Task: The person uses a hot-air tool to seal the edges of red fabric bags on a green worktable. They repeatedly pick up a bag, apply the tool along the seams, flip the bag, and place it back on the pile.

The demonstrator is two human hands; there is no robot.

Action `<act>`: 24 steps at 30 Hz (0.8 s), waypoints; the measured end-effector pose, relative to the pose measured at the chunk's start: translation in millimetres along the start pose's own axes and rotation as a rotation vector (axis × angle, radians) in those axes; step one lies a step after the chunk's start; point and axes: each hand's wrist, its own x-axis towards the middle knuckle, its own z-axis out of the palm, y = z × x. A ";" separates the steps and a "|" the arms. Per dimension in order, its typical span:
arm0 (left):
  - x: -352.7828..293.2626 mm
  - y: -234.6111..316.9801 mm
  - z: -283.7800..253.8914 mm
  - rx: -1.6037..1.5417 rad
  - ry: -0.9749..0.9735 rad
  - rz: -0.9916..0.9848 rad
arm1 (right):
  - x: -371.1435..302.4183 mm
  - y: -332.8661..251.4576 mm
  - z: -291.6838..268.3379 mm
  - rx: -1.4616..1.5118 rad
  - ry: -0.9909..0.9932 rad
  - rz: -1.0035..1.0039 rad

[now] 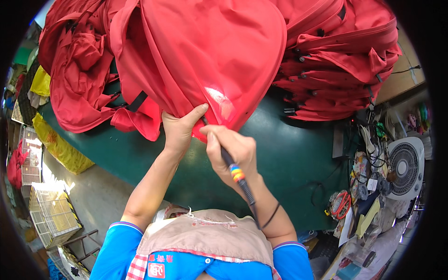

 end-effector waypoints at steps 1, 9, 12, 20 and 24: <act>-1.1 -0.2 -1.3 0.003 -0.006 0.000 | 8.3 -9.1 -10.0 0.053 -0.101 0.166; -16.5 16.9 -37.9 -0.025 -0.060 -0.109 | 130.9 -26.7 -75.6 0.373 -0.189 0.139; -54.0 45.8 -80.8 -0.003 -0.354 -0.279 | 220.0 1.3 -39.4 -0.001 -0.180 -0.376; -53.9 124.3 -190.6 0.388 0.062 0.052 | 290.7 14.6 -1.7 -0.020 -0.012 -0.725; 5.7 83.6 -169.9 0.147 0.808 0.636 | 279.7 -60.4 -29.6 -0.066 0.498 -0.928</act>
